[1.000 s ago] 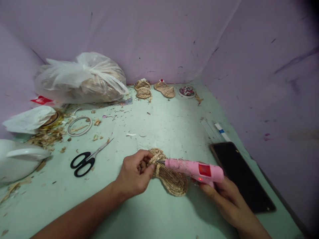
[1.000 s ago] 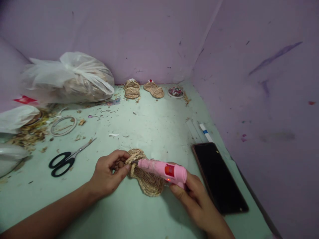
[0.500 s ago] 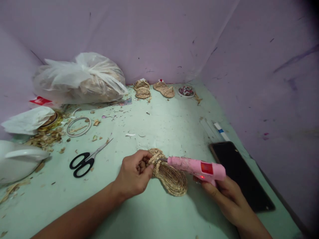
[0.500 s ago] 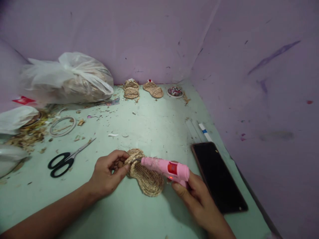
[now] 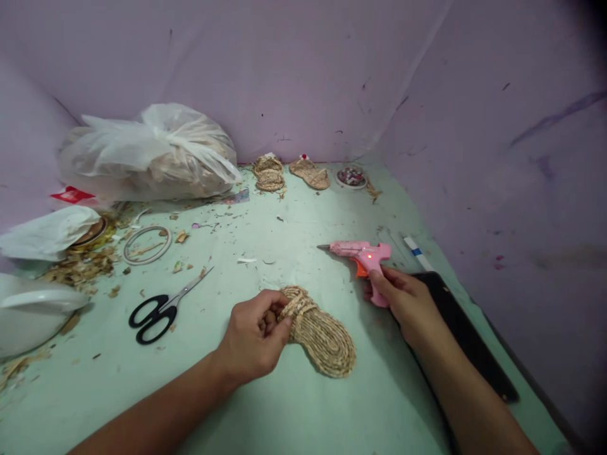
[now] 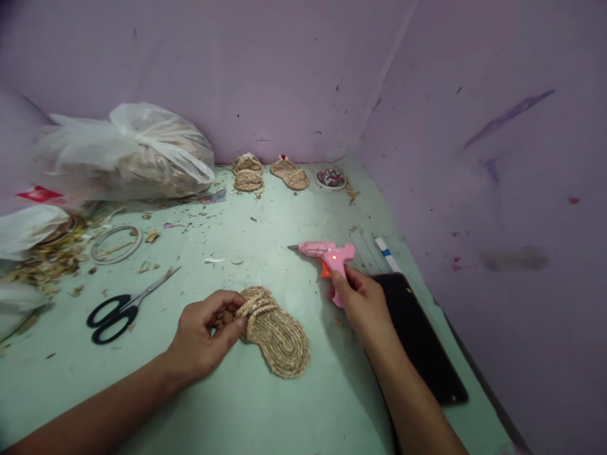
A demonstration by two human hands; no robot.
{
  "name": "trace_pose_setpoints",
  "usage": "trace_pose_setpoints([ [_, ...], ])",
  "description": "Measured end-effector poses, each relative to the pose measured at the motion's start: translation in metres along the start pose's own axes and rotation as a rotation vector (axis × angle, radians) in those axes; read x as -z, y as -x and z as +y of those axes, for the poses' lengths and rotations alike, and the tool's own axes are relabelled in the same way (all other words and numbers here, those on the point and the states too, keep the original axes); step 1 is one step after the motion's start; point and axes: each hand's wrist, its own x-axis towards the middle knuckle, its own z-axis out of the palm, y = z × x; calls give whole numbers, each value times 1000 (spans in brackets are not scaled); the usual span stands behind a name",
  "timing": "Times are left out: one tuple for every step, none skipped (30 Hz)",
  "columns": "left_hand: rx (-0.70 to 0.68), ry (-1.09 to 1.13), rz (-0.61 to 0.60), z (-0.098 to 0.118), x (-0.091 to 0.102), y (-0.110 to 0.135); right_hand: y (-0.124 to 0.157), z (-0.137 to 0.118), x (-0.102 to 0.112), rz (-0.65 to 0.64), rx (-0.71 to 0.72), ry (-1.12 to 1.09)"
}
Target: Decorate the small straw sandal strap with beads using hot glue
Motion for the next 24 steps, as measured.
trace_pose_setpoints([
  [-4,0,3,-1,0,0,1,-2,0,39,38,78],
  [-8,3,5,-1,0,1,5,-6,-1,106,105,190],
  [-13,9,4,-2,0,1,12,-9,-2,174,197,315],
  [-17,18,-2,-2,0,1,20,-14,-5,249,314,446],
  [-21,28,-8,-2,1,0,28,-18,-8,276,403,503],
  [-22,37,-17,-3,1,0,36,-22,-13,189,429,474],
  [-19,42,-23,-3,2,0,43,-26,-18,31,376,411],
  [-11,45,-23,-2,2,-1,49,-28,-24,-157,262,318],
  [1,47,-21,-2,3,-1,52,-29,-30,-323,133,215],
  [18,50,-17,-1,2,-1,55,-28,-35,-443,10,122],
  [37,56,-13,0,2,0,56,-27,-39,-516,-87,38],
  [60,68,-13,2,1,1,56,-25,-42,-552,-148,-32],
  [88,86,-14,4,0,2,57,-23,-44,-564,-174,-83],
  [118,107,-19,6,-2,4,57,-21,-45,-569,-179,-117],
  [148,131,-22,7,-3,6,58,-20,-45,-564,-172,-138],
  [174,156,-29,9,-5,7,60,-18,-45,-543,-160,-150],
  [195,181,-39,10,-6,9,61,-17,-45,-510,-146,-153],
  [213,205,-50,11,-7,11,63,-16,-45,-469,-133,-150],
  [226,222,-62,12,-7,12,65,-16,-45,-433,-124,-146],
  [239,234,-73,12,-7,12,67,-16,-46,-408,-115,-140],
  [248,241,-83,12,-7,13,69,-15,-46,-392,-104,-131],
  [254,242,-94,11,-7,13,70,-15,-47,-382,-90,-118],
  [258,240,-103,11,-7,12,72,-15,-48,-374,-74,-103],
  [258,238,-111,11,-6,12,73,-14,-49,-362,-61,-94],
])
